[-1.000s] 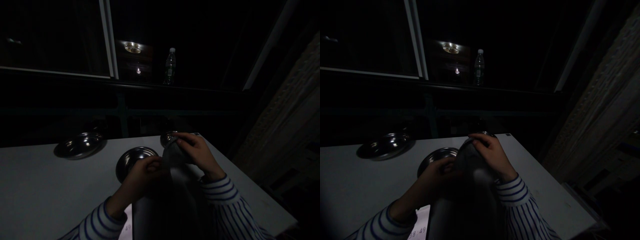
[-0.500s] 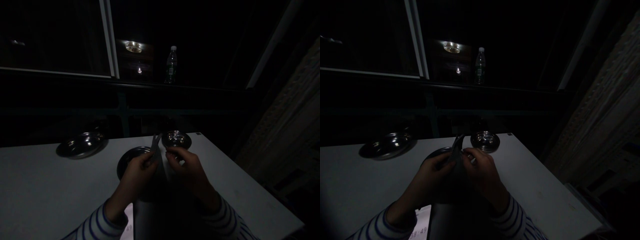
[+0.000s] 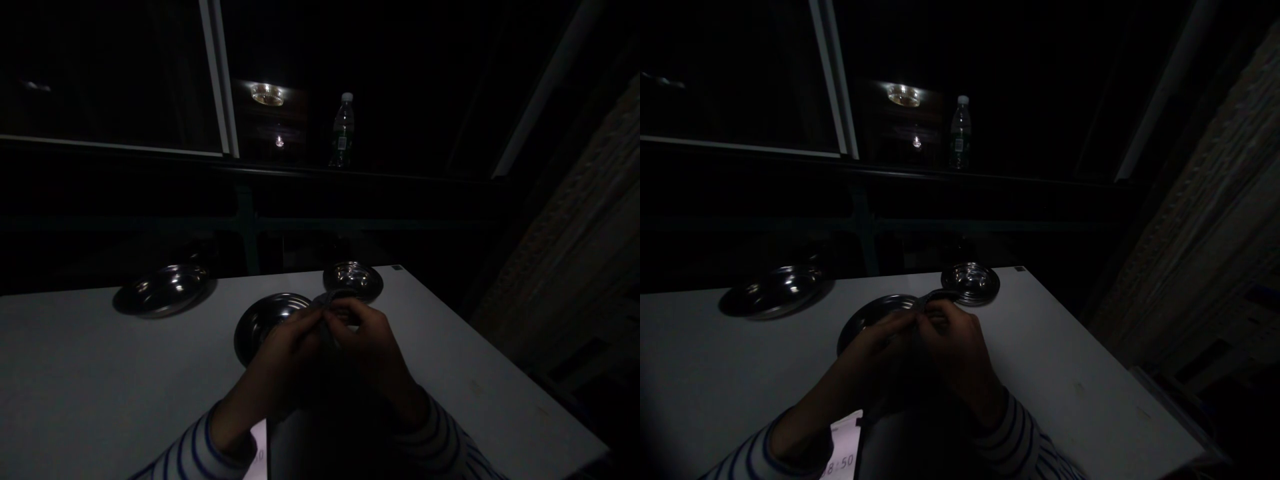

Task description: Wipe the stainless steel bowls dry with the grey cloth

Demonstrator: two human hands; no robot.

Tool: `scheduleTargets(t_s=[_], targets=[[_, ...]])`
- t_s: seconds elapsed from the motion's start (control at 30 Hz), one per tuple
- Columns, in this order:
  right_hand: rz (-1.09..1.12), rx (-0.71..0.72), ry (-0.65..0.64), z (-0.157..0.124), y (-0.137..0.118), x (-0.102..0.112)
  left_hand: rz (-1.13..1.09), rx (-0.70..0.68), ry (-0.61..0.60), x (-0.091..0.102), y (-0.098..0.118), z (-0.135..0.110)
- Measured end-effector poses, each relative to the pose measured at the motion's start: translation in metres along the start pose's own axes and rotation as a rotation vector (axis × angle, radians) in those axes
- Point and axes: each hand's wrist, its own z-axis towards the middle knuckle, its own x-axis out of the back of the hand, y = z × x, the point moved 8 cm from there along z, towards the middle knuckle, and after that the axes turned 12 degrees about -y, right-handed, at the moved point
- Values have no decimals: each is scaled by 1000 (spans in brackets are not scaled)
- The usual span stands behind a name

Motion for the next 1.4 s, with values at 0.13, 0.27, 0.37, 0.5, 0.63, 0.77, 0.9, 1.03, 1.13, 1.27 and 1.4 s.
scheduleTargets(t_s=[0.13, 0.27, 0.37, 0.5, 0.63, 0.77, 0.9, 1.03, 1.13, 1.27, 1.4], targets=[[44, -8, -15, 0, 2, -2, 72, 53, 93, 4, -5, -2], [131, -1, -55, 0, 1, -6, 29, 176, 193, 10, -14, -5], [149, -34, -32, -1, 2, -2, 39, 195, 236, 17, -15, -6], [117, -108, 50, -2, 11, 17, 28, 203, 277, 32, -12, -7], [113, -159, 113, -5, 25, 40, -64, 252, 336, 50, -10, -11], [141, -176, 162, -9, 33, 55, -137, 307, 352, 61, -16, -15], [199, -150, 208, -12, 33, 64, -162, 285, 433, 76, -19, -21], [195, -123, 294, -12, 39, 77, -122, 284, 513, 89, -17, -25], [118, -108, 325, -10, 47, 87, -86, 309, 548, 94, -16, -27], [183, -98, 297, -8, 60, 93, -110, 321, 510, 96, -21, -26], [203, -108, 227, -8, 62, 93, -56, 330, 454, 99, -25, -24]])
